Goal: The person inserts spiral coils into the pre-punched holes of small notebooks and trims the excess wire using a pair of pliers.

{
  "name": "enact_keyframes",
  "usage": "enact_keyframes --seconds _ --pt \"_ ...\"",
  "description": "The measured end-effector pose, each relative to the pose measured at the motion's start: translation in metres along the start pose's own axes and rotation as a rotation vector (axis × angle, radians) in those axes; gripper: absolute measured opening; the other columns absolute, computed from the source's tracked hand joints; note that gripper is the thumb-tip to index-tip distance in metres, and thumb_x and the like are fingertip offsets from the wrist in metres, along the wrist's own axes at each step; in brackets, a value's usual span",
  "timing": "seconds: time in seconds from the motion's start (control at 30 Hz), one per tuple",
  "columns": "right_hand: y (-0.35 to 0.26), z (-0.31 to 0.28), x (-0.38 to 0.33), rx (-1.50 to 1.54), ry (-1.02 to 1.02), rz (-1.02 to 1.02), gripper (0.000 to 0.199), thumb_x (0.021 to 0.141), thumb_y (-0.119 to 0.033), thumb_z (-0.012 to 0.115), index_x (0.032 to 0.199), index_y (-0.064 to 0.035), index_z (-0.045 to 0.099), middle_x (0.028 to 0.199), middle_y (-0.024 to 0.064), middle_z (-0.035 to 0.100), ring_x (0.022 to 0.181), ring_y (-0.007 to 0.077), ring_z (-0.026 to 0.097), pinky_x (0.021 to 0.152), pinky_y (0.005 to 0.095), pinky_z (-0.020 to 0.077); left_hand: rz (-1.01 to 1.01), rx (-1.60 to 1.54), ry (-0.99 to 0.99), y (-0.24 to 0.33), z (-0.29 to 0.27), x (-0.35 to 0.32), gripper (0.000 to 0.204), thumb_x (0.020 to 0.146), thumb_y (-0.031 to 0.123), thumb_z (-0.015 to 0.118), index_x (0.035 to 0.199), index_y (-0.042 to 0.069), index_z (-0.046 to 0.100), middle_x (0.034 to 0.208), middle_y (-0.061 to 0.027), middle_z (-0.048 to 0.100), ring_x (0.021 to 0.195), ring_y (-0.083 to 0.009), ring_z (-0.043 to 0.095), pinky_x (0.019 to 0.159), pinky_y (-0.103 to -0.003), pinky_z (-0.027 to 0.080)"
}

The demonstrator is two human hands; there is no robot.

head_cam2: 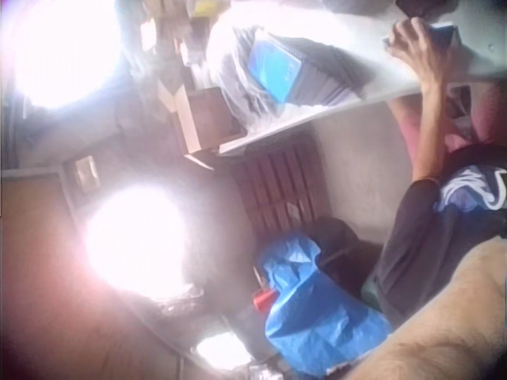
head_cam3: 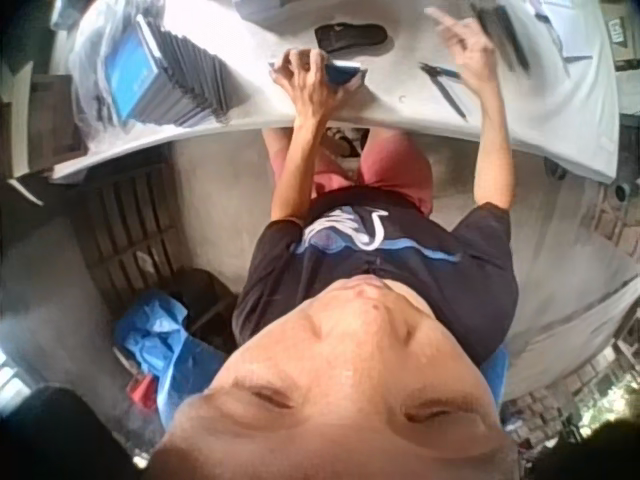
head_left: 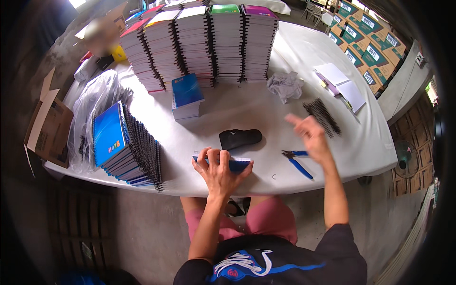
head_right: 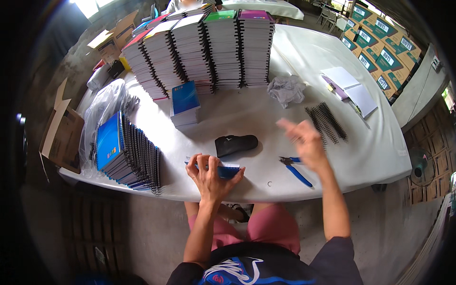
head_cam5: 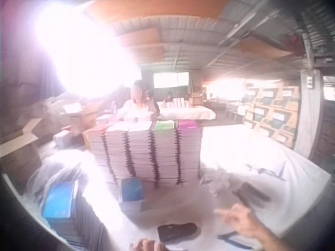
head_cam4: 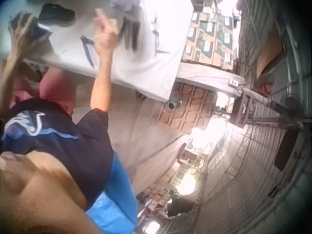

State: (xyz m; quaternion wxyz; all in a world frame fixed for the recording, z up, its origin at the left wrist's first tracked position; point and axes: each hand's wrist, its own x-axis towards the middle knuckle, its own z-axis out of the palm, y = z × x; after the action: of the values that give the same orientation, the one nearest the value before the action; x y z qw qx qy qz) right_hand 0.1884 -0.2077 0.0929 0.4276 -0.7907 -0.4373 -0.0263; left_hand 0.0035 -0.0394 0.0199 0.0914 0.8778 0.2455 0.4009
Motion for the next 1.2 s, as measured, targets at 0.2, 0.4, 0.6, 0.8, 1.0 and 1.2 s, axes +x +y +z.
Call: enact_keyframes --seconds 0.2,0.4,0.6,0.8,1.0,1.2 --pt "-0.040 0.059 -0.026 0.222 -0.156 0.036 0.021 0.081 -0.005 0.066 0.099 -0.0135 0.070 0.084 0.0078 0.059 0.069 0.0191 0.056 0.066 0.0299 0.0468 -0.029 -0.036 0.056 0.004 0.003 -0.001 0.057 0.055 0.051 0.077 0.089 0.012 0.052 0.097 -0.0065 0.046 0.105 -0.0298 0.040 0.087 -0.060 0.027" --pt "-0.037 0.061 -0.019 0.211 -0.129 -0.018 0.020 0.079 -0.002 0.066 0.097 -0.0112 0.070 0.084 0.0070 0.057 0.076 0.0183 0.057 0.070 0.0294 0.0470 -0.033 0.003 0.027 0.004 0.003 0.001 0.059 0.054 0.050 0.078 0.093 0.013 0.052 0.096 -0.0081 0.043 0.102 -0.0303 0.038 0.088 -0.056 0.026" --pt "-0.024 0.051 -0.022 0.482 -0.487 0.181 0.016 0.089 -0.014 0.059 0.101 -0.0084 0.068 0.076 0.0057 0.059 0.065 0.0117 0.055 0.061 0.0266 0.0449 -0.047 -0.014 0.011 0.004 0.002 0.001 0.059 0.055 0.055 0.076 0.090 0.013 0.054 0.096 -0.0062 0.046 0.104 -0.0289 0.039 0.093 -0.063 0.024" --pt "-0.063 0.039 -0.012 0.354 -0.517 0.325 0.025 0.093 -0.022 0.054 0.112 -0.0066 0.061 0.073 0.0063 0.061 0.059 0.0097 0.052 0.057 0.0261 0.0435 -0.023 -0.029 -0.024 0.001 -0.003 0.003 0.066 0.053 0.062 0.075 0.091 0.012 0.055 0.097 -0.0068 0.046 0.104 -0.0285 0.040 0.090 -0.058 0.027" --pt "-0.041 0.048 -0.015 0.317 -0.526 -0.033 0.025 0.093 -0.014 0.053 0.115 -0.0056 0.059 0.084 0.0100 0.063 0.070 0.0135 0.058 0.065 0.0272 0.0475 0.031 -0.114 -0.080 -0.005 -0.012 0.008 0.061 0.055 0.054 0.077 0.091 0.010 0.057 0.099 -0.0091 0.048 0.110 -0.0323 0.040 0.091 -0.051 0.030" --pt "-0.024 0.065 0.021 0.116 -0.327 -0.115 0.030 0.084 -0.015 0.060 0.112 -0.0064 0.058 0.090 0.0103 0.064 0.088 0.0238 0.062 0.082 0.0316 0.0474 0.043 -0.155 -0.108 -0.008 -0.015 0.011 0.060 0.054 0.055 0.079 0.086 0.008 0.060 0.110 -0.0130 0.047 0.121 -0.0381 0.034 0.098 -0.050 0.030"
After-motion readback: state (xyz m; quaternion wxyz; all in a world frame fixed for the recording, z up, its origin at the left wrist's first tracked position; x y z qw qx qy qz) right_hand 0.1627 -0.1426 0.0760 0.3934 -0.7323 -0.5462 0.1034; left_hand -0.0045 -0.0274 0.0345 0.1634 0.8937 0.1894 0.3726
